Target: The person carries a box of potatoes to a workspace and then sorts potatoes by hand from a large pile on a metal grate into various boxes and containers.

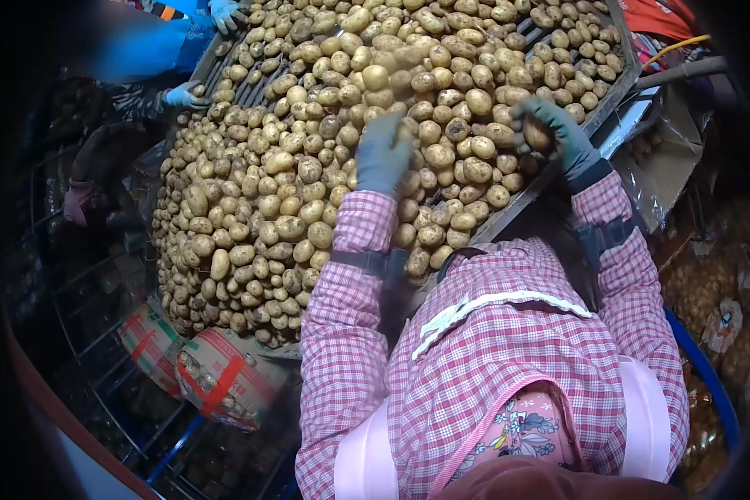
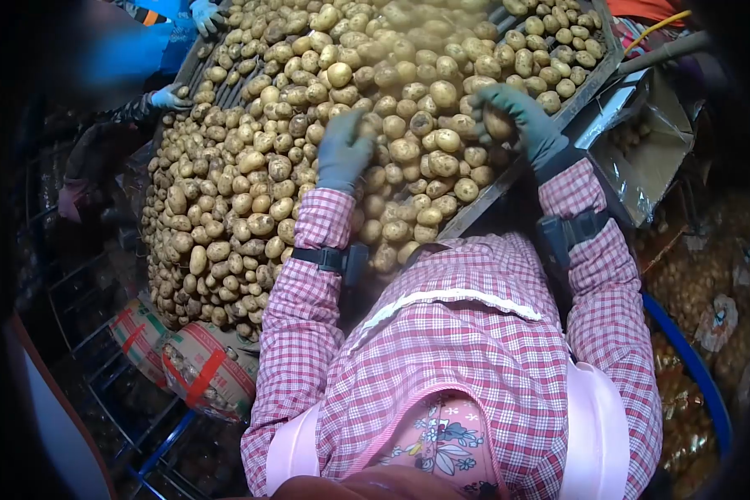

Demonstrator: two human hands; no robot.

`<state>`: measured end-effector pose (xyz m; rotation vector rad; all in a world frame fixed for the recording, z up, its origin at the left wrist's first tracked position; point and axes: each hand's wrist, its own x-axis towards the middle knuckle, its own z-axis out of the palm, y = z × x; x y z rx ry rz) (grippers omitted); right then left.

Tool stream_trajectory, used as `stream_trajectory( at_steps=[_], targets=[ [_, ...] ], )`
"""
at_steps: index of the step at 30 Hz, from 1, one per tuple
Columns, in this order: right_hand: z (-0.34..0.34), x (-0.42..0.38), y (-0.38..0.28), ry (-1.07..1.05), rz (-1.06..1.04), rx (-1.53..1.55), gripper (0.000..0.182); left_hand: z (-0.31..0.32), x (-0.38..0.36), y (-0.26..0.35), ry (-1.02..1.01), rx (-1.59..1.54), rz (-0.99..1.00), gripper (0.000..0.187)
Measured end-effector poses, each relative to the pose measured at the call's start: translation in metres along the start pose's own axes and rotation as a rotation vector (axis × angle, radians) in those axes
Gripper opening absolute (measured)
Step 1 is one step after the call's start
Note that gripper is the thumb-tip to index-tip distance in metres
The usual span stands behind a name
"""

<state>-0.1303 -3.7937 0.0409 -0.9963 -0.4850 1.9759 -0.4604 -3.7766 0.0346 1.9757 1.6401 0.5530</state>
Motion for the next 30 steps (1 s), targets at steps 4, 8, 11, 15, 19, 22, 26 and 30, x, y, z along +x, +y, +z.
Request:
stream_trajectory(
  at_steps=[4,8,11,15,19,22,26,30],
  targets=[
    [0.011,-0.033,0.022,0.046,0.108,-0.221,0.029,-0.047,-0.014,0.007,0.21,0.023,-0.115,0.043],
    [0.02,-0.045,0.045,-0.228,0.229,-0.69,0.038,-0.081,-0.095,0.004,0.001,0.224,-0.037,0.066],
    [0.036,-0.034,0.067,-0.188,0.319,-0.895,0.042,-0.064,-0.133,0.008,-0.183,0.529,0.037,0.086],
    [0.033,-0.014,0.07,-0.27,0.081,-1.24,0.049,-0.039,-0.1,0.028,-0.301,0.529,-0.042,0.1],
    [0.019,0.009,0.064,-0.269,-0.005,-1.408,0.039,0.02,-0.023,0.038,-0.121,0.379,0.026,0.101],
    [0.024,0.035,0.034,-0.18,0.01,-1.478,0.034,0.051,0.032,0.03,-0.017,0.368,0.017,0.097],
    [0.01,0.072,0.018,-0.145,-0.109,-1.524,0.032,0.077,0.102,0.024,0.056,0.364,-0.04,0.092],
    [0.012,0.107,-0.008,-0.094,-0.074,-1.259,0.036,0.073,0.154,0.043,0.043,0.323,-0.159,0.093]
  ],
)
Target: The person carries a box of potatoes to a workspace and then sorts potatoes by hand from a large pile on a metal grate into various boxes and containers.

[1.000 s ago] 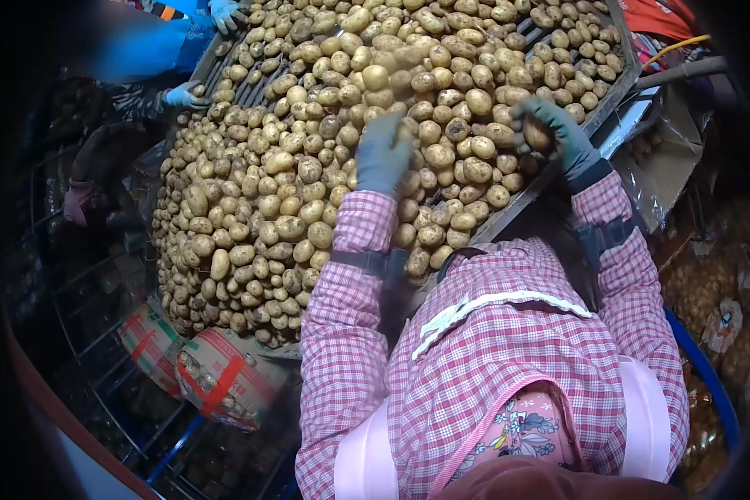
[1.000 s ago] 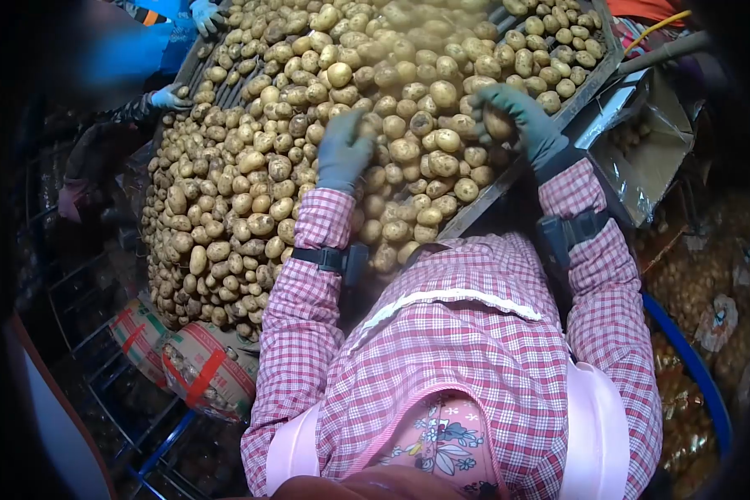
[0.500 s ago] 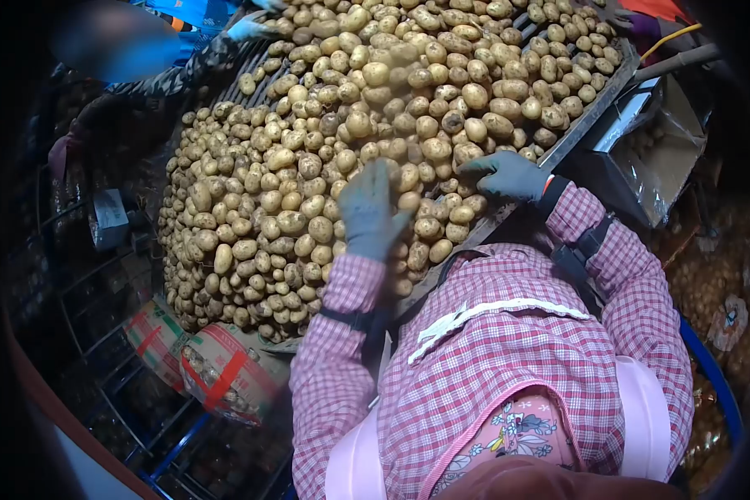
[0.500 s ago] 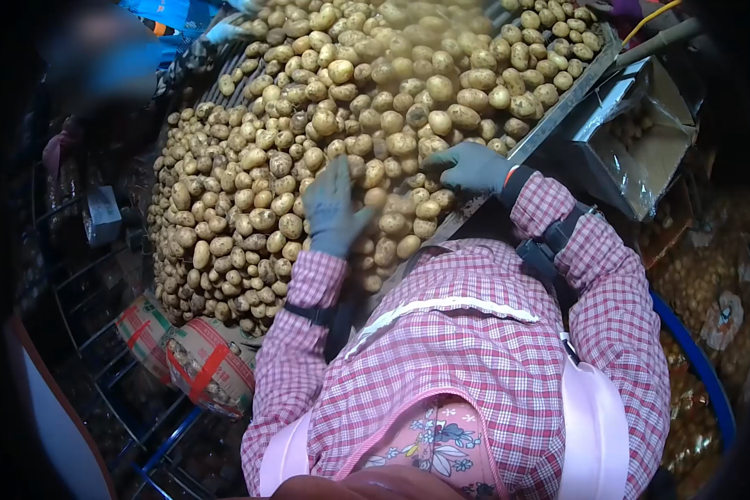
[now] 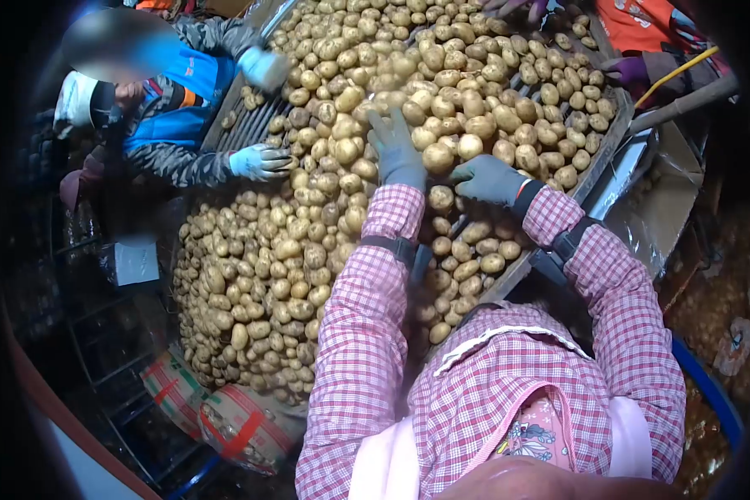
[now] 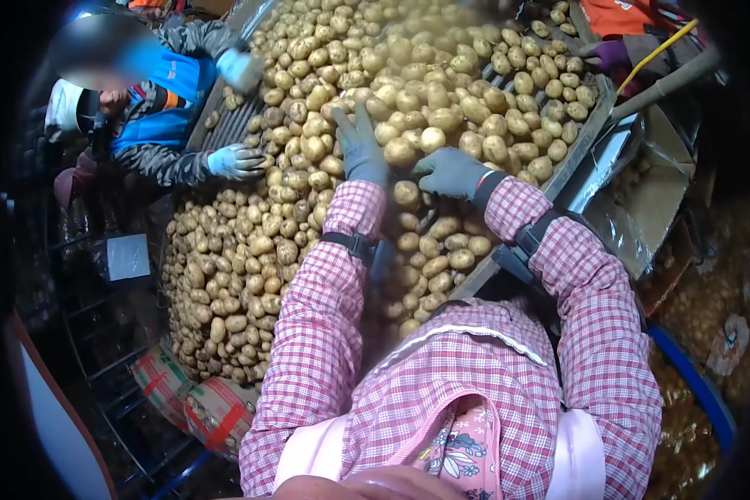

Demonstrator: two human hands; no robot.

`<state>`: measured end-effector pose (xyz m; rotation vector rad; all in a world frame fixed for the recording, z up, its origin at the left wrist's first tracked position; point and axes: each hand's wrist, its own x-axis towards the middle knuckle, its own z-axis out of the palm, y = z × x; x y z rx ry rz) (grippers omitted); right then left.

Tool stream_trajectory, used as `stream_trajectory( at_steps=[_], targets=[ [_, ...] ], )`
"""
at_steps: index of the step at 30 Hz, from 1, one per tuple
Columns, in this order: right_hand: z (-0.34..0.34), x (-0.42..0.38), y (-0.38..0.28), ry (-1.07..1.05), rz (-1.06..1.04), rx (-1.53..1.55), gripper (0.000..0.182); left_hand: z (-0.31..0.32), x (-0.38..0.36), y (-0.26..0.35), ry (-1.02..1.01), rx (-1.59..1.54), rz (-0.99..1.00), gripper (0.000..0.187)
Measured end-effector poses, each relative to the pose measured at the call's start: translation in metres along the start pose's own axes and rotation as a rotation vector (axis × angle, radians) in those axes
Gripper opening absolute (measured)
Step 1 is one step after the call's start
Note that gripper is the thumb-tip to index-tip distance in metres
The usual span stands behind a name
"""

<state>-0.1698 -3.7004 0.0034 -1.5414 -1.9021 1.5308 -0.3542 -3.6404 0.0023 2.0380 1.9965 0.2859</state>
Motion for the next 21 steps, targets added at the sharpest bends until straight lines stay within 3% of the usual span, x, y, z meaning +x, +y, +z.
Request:
stream_trajectory(
  at_steps=[2,4,6,7,8,9,11,13,16,17,18,20,21],
  targets=[
    [-0.014,0.013,-0.007,-0.028,-0.027,0.054,0.038,-0.021,0.027,0.021,-0.11,-0.145,-0.148,0.093],
    [-0.014,0.055,0.014,0.082,-0.079,-0.009,0.037,0.004,0.058,-0.015,0.058,-0.456,-0.036,0.094],
    [-0.032,0.063,0.0,0.168,-0.037,0.203,0.036,-0.05,0.05,-0.004,-0.098,-1.027,-0.203,0.088],
    [-0.035,0.078,0.016,0.267,-0.196,0.273,0.034,-0.079,0.035,-0.006,-0.094,-1.032,-0.125,0.078],
    [-0.045,0.067,0.009,0.26,-0.129,0.486,0.032,-0.069,0.041,-0.05,-0.068,-0.887,-0.018,0.067],
    [-0.055,0.055,0.001,0.271,-0.064,0.715,0.03,-0.096,0.021,-0.065,0.044,-0.491,0.126,0.061],
    [-0.068,0.035,0.011,0.287,-0.028,1.144,0.035,-0.109,-0.018,-0.117,0.18,-0.191,0.151,0.058],
    [-0.076,-0.003,0.001,0.441,0.017,1.112,0.031,-0.092,-0.058,-0.182,0.229,0.139,0.087,0.058],
    [-0.07,-0.048,0.006,0.388,-0.026,1.127,0.025,-0.088,-0.074,-0.169,-0.06,0.423,-0.141,0.06],
    [-0.067,-0.061,0.007,0.39,0.001,1.157,0.025,-0.103,-0.066,-0.141,-0.152,0.361,-0.184,0.062],
    [-0.059,-0.071,0.008,0.386,0.031,1.19,0.026,-0.074,-0.062,-0.148,0.096,0.387,-0.182,0.066],
    [-0.052,-0.073,0.015,0.369,0.05,1.184,0.026,-0.075,-0.055,-0.099,-0.1,0.073,-0.29,0.072],
    [-0.046,-0.071,0.021,0.353,0.052,1.146,0.027,-0.075,-0.057,-0.075,-0.173,0.106,-0.237,0.075]
  ],
)
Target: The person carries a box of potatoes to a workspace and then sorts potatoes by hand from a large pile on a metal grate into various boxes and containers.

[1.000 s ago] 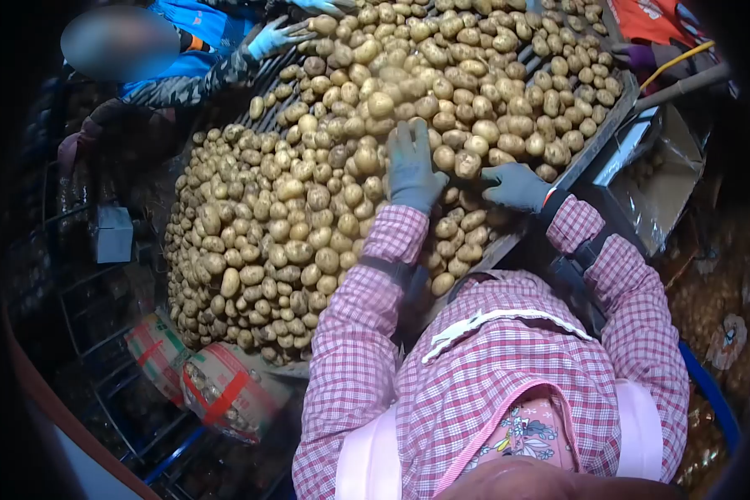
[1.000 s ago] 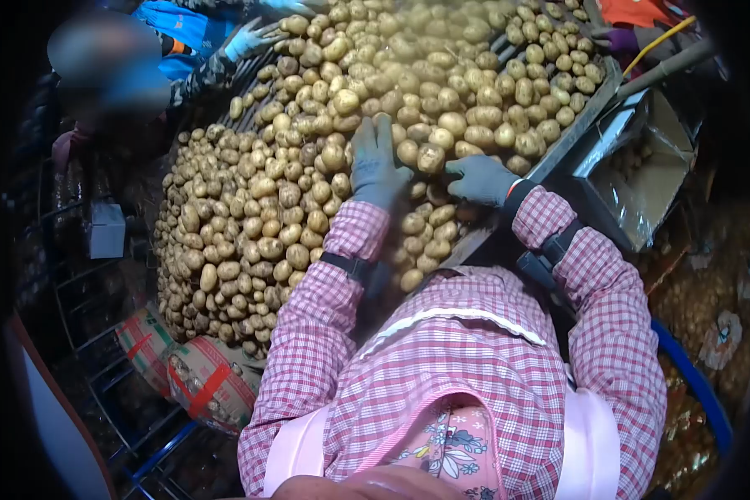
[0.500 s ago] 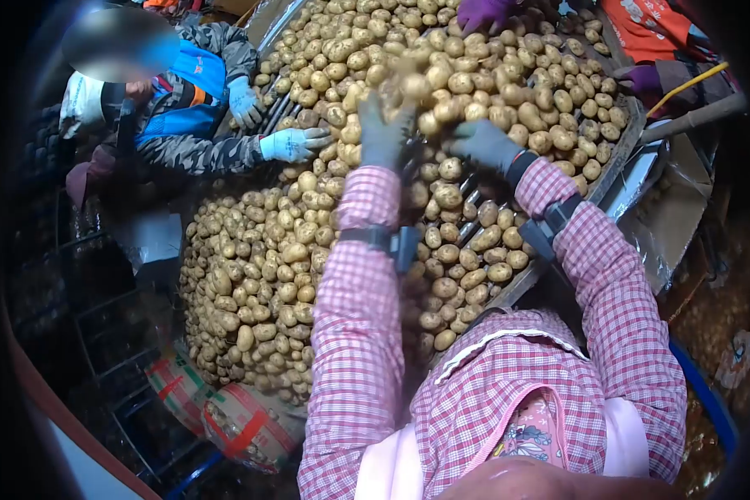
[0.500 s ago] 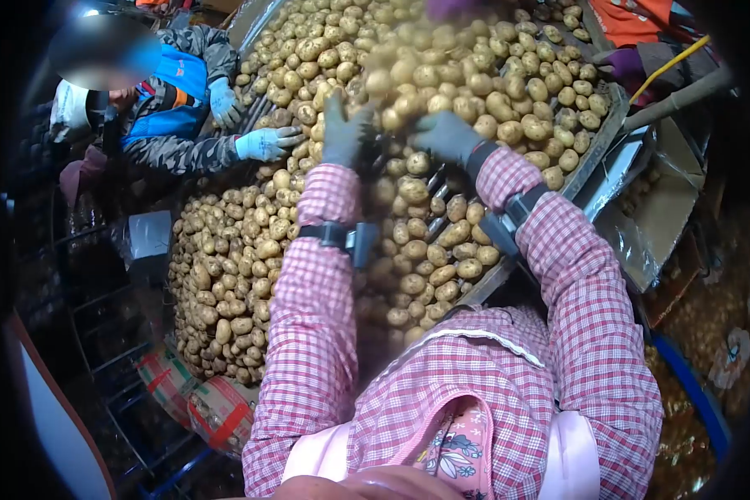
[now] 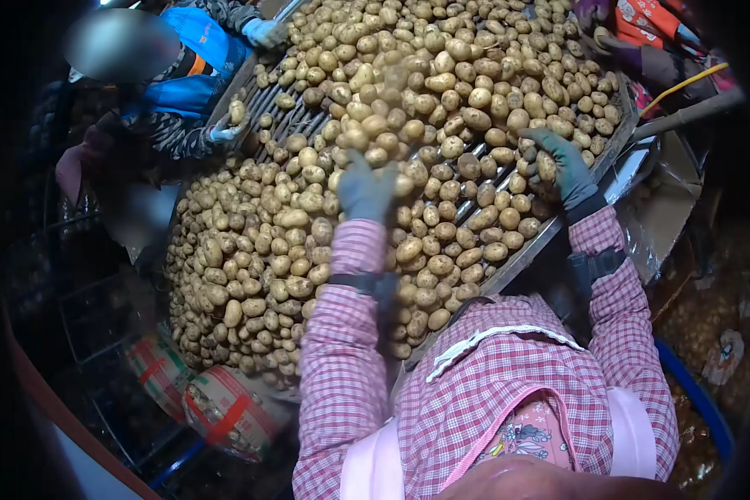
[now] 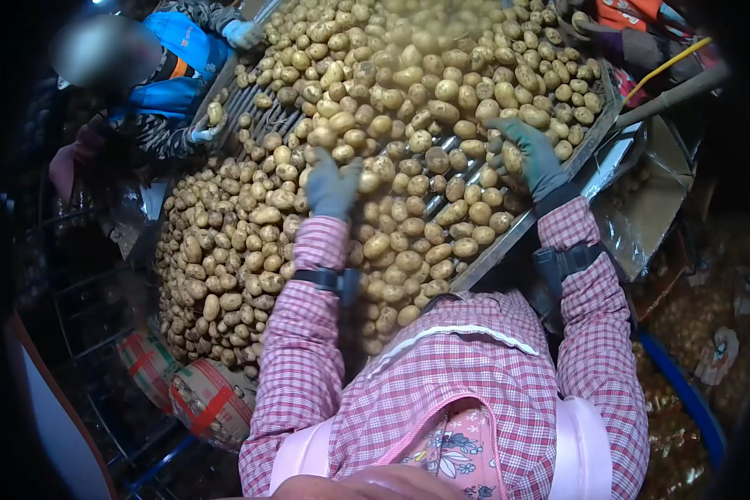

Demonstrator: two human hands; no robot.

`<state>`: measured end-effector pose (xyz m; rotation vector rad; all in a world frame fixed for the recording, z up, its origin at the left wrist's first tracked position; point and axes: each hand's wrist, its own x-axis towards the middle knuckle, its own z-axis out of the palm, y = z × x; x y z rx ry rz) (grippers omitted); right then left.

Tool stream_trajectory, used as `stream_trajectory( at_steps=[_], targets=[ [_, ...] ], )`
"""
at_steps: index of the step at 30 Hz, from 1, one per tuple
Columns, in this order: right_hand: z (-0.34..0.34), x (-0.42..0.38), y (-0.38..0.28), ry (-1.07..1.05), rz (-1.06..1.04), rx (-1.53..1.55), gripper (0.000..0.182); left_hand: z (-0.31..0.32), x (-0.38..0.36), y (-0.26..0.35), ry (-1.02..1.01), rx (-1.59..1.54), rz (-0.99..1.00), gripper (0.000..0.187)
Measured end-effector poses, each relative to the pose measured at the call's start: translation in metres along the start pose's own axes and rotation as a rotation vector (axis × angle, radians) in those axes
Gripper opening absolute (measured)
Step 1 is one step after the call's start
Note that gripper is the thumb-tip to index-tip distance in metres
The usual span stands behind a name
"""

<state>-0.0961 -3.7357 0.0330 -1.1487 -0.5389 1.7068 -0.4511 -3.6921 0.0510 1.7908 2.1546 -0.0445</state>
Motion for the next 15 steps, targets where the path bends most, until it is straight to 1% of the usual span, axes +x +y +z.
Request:
stream_trajectory(
  at_steps=[1,2,4,5,7,9,10,11,12,13,15],
  targets=[
    [-0.003,0.0,0.008,-0.007,0.004,-0.037,0.027,0.004,-0.007,0.019,-0.069,0.047,0.058,0.079],
    [0.002,-0.002,0.014,0.004,-0.15,-0.247,0.029,0.02,-0.014,0.027,0.049,-0.02,0.198,0.076],
    [0.01,-0.004,0.012,-0.02,-0.049,-0.128,0.03,0.051,-0.028,0.03,0.283,-0.162,0.476,0.071],
    [0.012,-0.005,0.01,-0.026,0.001,-0.09,0.03,0.042,-0.037,0.032,0.299,-0.194,0.566,0.068],
    [0.002,-0.007,0.012,-0.048,-0.013,-0.056,0.03,0.011,-0.061,0.026,0.329,-0.261,0.742,0.061],
    [-0.015,-0.013,0.013,-0.047,-0.033,-0.029,0.03,-0.003,-0.063,-0.041,0.382,-0.201,0.53,0.055],
    [-0.026,-0.019,0.012,-0.036,-0.043,-0.02,0.03,-0.042,-0.082,-0.059,0.256,-0.205,0.197,0.054],
    [-0.031,-0.024,0.011,-0.027,-0.052,-0.01,0.03,-0.055,-0.087,-0.103,0.322,-0.16,0.13,0.058],
    [-0.029,-0.034,0.002,0.005,-0.031,-0.02,0.032,-0.059,-0.098,-0.155,0.359,0.118,0.065,0.062],
    [-0.033,-0.035,0.003,0.007,-0.034,-0.026,0.032,-0.058,-0.108,-0.188,0.392,0.395,0.003,0.066],
    [-0.043,-0.041,0.005,0.014,-0.044,-0.043,0.032,-0.054,-0.12,-0.194,0.194,0.429,-0.145,0.078]
  ],
)
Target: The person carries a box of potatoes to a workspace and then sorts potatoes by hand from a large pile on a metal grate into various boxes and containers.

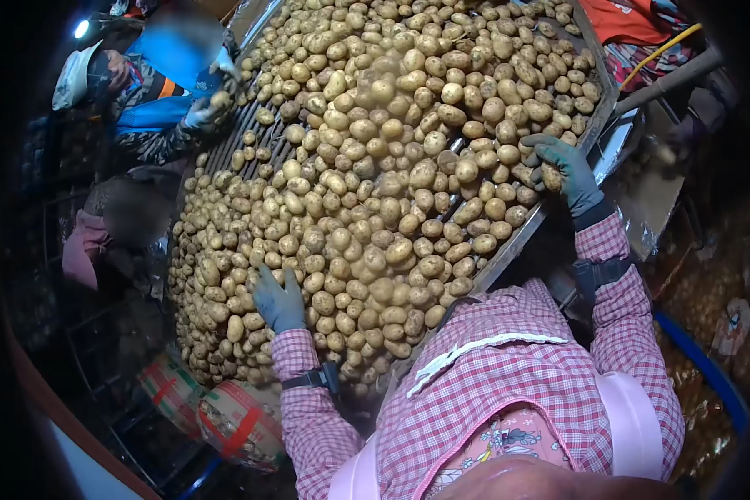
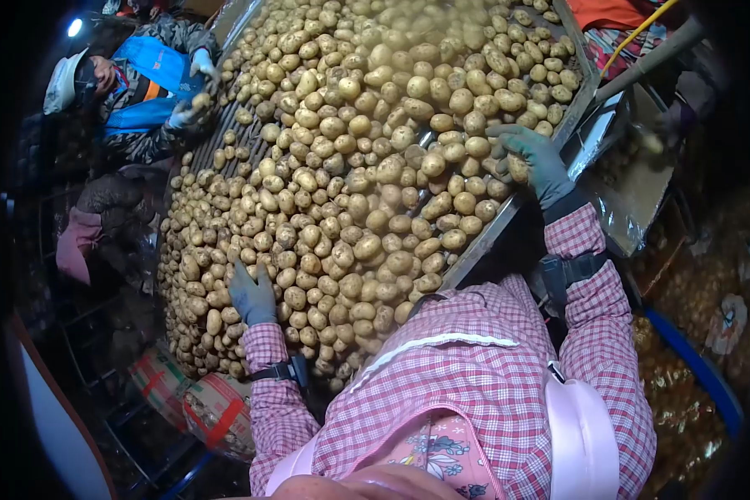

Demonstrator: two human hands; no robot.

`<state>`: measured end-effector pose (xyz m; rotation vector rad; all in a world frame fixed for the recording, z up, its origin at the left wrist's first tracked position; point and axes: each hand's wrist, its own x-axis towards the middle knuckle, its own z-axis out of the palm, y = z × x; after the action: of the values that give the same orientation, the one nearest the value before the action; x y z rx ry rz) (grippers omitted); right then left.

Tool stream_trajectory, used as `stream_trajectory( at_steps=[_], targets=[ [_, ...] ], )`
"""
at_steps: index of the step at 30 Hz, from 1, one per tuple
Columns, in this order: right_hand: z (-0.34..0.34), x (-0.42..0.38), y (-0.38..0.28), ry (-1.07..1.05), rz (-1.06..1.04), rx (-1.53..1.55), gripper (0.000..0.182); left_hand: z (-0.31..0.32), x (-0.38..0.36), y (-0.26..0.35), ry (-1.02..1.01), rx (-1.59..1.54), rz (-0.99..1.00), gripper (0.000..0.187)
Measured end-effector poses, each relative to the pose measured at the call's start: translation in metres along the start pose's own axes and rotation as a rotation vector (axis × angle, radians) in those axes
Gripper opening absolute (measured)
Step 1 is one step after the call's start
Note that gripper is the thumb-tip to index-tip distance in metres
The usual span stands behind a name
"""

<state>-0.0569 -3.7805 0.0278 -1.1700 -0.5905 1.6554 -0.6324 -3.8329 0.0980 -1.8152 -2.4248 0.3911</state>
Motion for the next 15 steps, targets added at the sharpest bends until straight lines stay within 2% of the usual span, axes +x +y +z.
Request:
stream_trajectory(
  at_steps=[1,4,5,7,8,9,10,11,12,14,15],
  targets=[
    [-0.002,0.0,0.002,0.023,0.009,-0.001,0.032,0.002,0.004,0.0,-0.103,0.029,-0.04,0.083],
    [-0.001,0.009,0.01,0.057,0.045,-0.016,0.032,-0.01,0.007,0.047,-0.165,-0.025,-0.136,0.096],
    [0.011,0.007,0.003,0.06,0.019,-0.007,0.031,0.003,0.012,0.044,-0.175,-0.109,-0.124,0.107],
    [0.015,0.008,-0.002,0.053,0.017,-0.026,0.031,-0.036,0.01,0.084,-0.28,-0.454,-0.203,0.106],
    [0.02,0.013,-0.001,0.038,0.015,-0.034,0.031,-0.029,0.012,0.092,-0.239,-0.574,-0.117,0.103],
    [0.015,0.022,0.008,0.004,0.034,0.018,0.031,0.014,0.023,0.079,-0.176,-0.529,0.017,0.101],
    [0.02,0.024,0.008,-0.018,0.023,-0.006,0.031,0.022,0.026,0.092,-0.183,-0.741,-0.094,0.099],
    [0.026,0.025,0.009,-0.04,0.02,0.012,0.03,0.021,0.027,0.107,-0.145,-0.923,-0.067,0.098],
    [0.031,0.025,0.009,-0.055,0.017,0.022,0.03,0.001,0.029,0.129,-0.269,-1.212,-0.086,0.102],
    [0.041,0.025,0.01,-0.062,0.006,-0.039,0.031,-0.022,0.026,0.164,-0.278,-0.975,-0.178,0.115],
    [0.045,0.025,0.013,-0.067,-0.005,-0.066,0.031,-0.018,0.032,0.177,-0.292,-1.008,-0.235,0.115]
  ],
)
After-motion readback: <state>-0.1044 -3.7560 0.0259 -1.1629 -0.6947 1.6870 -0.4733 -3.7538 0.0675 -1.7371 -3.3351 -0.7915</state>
